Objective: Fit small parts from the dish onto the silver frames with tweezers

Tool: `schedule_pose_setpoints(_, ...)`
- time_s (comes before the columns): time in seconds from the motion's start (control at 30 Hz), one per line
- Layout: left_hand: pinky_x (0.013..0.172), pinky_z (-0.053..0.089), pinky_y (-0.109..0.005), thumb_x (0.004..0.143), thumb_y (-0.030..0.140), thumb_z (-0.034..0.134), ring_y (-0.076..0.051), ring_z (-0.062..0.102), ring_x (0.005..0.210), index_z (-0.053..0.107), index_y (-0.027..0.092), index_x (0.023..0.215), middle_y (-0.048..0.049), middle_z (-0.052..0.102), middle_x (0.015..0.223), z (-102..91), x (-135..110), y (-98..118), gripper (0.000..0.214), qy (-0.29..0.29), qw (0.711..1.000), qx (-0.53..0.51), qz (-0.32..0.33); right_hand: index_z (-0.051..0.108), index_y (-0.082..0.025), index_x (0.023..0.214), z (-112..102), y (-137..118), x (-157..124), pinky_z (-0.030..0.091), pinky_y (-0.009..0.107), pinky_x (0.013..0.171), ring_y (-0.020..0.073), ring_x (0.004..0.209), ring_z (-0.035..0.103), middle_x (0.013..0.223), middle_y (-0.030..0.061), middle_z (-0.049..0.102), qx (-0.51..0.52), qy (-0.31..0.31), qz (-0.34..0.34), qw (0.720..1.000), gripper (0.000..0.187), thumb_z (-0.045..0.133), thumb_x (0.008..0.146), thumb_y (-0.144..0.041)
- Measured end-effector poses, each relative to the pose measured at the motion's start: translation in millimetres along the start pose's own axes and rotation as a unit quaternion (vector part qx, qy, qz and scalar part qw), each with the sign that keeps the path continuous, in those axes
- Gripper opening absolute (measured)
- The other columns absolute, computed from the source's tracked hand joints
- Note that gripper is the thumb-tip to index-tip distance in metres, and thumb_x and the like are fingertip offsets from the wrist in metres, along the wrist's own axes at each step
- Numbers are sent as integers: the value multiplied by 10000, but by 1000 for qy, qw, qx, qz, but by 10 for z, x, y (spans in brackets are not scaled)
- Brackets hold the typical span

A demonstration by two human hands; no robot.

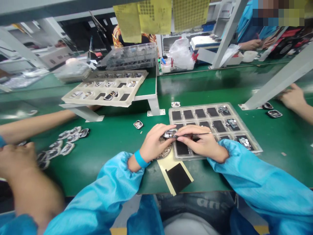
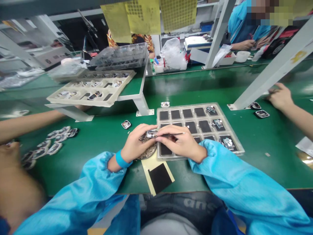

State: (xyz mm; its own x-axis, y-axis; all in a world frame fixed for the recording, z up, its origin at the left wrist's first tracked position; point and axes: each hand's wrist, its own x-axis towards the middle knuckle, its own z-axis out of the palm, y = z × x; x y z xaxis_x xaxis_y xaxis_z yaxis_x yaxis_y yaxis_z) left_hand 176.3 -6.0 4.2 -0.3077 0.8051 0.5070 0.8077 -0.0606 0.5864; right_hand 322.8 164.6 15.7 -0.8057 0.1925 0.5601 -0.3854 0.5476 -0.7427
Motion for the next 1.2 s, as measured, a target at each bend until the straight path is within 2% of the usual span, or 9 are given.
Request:
schedule_pose_setpoints(0.23,935,507,-374,923,327,691,-223,629,1064,606,267,1313,-68,683,1169,-16,-2,23,404,-3,1000,22,-8,754,-212,1035,36,19,25,571,305,676,175,823,704,1026,66,770,28,13,26,999,165,720,897,-294)
schedule_pose_setpoints(0.43,939,506,-369,910,365,697,-241,639,1078,627,279,1287,-55,677,1179,-18,-6,-26,392,-17,998,52,-35,744,-202,1001,38,20,57,524,283,665,139,725,637,981,47,762,33,2,30,999,218,715,887,-386)
schedule_pose_setpoints(0.6,944,513,-366,851,426,750,-248,658,1051,655,269,1206,-37,694,1157,-7,-5,-43,399,4,995,62,-80,714,-192,926,-202,-42,167,493,255,611,115,660,606,906,39,734,65,103,86,989,310,670,903,-498)
schedule_pose_setpoints(0.73,906,534,-340,806,444,782,-240,680,1034,638,244,1149,-30,701,1126,10,-25,-14,423,26,987,45,-152,613,-181,614,-400,33,276,390,233,496,80,461,474,522,-25,541,83,202,196,956,591,500,946,-657)
schedule_pose_setpoints(0.83,899,542,-330,787,420,799,-230,690,1022,614,236,1155,-31,699,1120,25,-35,2,451,36,983,10,-182,588,-177,523,-386,78,285,380,235,524,78,463,448,446,-37,446,71,179,203,960,674,455,958,-674)
schedule_pose_setpoints(0.97,941,544,-350,773,396,813,-238,688,1056,623,239,1220,-43,698,1178,33,-16,26,511,50,978,-39,-198,675,-171,622,-261,63,231,407,226,563,81,529,516,523,-27,522,52,129,203,969,630,458,972,-648)
schedule_pose_setpoints(1.07,967,544,-371,773,398,813,-248,682,1072,664,237,1231,-54,699,1213,30,12,58,508,47,974,-69,-211,695,-172,722,-233,51,211,398,216,491,71,475,522,562,-32,564,96,138,229,959,558,511,949,-647)
schedule_pose_setpoints(1.13,911,568,-357,753,394,830,-243,696,1016,686,212,1191,-68,719,1155,30,33,86,496,47,965,-110,-234,678,-174,756,-229,39,207,408,209,466,65,460,535,619,-25,612,144,170,209,952,504,545,945,-622)
schedule_pose_setpoints(1.2,838,584,-329,719,382,859,-231,708,947,682,181,1160,-81,738,1072,31,55,107,516,49,950,-173,-255,667,-174,771,-210,6,197,443,206,485,67,481,558,667,-16,649,164,152,191,956,439,608,925,-580)
